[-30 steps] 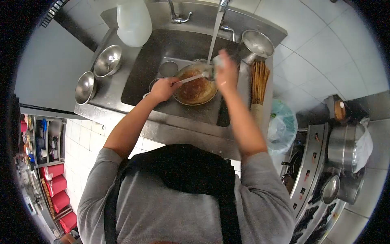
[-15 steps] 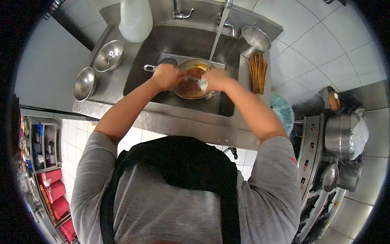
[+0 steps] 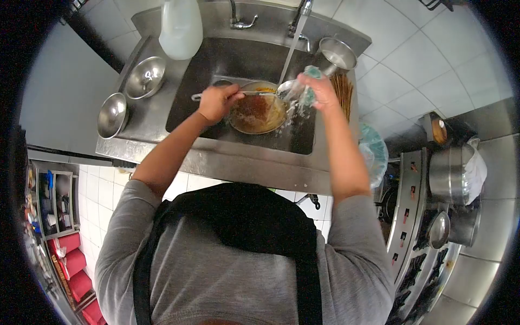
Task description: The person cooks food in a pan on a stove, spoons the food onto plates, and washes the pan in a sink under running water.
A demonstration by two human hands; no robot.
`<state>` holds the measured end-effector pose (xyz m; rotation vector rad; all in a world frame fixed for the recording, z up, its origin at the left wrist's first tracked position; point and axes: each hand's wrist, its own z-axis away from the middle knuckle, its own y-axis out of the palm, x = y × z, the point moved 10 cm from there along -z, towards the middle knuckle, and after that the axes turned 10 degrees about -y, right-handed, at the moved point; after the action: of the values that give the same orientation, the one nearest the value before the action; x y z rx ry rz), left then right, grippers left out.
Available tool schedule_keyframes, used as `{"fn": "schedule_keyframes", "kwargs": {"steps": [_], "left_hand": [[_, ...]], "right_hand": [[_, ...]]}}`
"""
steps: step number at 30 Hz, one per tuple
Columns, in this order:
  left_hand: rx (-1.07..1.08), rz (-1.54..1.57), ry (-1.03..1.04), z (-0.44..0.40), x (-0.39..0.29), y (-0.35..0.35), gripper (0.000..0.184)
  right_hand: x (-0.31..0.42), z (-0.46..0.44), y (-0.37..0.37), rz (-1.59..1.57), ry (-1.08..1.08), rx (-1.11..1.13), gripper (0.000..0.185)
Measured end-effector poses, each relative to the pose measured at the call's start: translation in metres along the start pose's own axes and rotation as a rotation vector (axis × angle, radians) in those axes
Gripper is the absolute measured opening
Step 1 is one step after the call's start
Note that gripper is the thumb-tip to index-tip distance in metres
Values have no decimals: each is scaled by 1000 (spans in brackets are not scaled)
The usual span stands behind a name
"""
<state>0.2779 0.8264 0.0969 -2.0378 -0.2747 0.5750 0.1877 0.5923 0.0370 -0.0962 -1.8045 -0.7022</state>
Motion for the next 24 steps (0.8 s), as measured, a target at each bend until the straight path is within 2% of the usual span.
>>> {"fn": "schedule_keyframes", "kwargs": {"steps": [1, 2, 4, 5, 8, 11, 14, 15, 18, 19, 21, 24], "left_hand": [[-27, 26, -42, 2, -2, 8, 25], [-53, 53, -85, 3, -4, 18, 25], [23, 70, -170, 0, -10, 51, 24], [1, 96, -167, -2, -21, 56, 24], [51, 128, -191, 1, -35, 77, 21], [108, 130, -190, 5, -42, 85, 18], [177, 52, -168, 2, -50, 80, 15], [206, 14, -160, 0, -51, 80, 14], [7, -182, 58, 2, -67, 72, 18], [30, -158, 64, 2, -62, 69, 22], [80, -109, 77, 5, -47, 57, 32], [628, 1276, -748, 25, 16, 118, 47]], "right_hand": [[-9, -3, -9, -295, -20, -120, 50], [-3, 15, -1, -428, -157, -417, 57], [-20, 27, 27, -591, -126, -478, 65], [-49, 24, 27, -753, -49, -665, 70], [-58, 31, 22, -604, -140, -821, 54], [-60, 29, 20, -453, -197, -778, 41], [-65, 29, 1, -424, -13, -795, 36], [-68, 29, -1, -454, -35, -827, 34], [-77, 43, 3, -398, -218, -1007, 34], [-79, 40, -5, -338, -203, -1010, 31], [-53, 33, -1, -353, -234, -780, 31], [-9, 28, 20, -339, -350, -534, 31]]}}
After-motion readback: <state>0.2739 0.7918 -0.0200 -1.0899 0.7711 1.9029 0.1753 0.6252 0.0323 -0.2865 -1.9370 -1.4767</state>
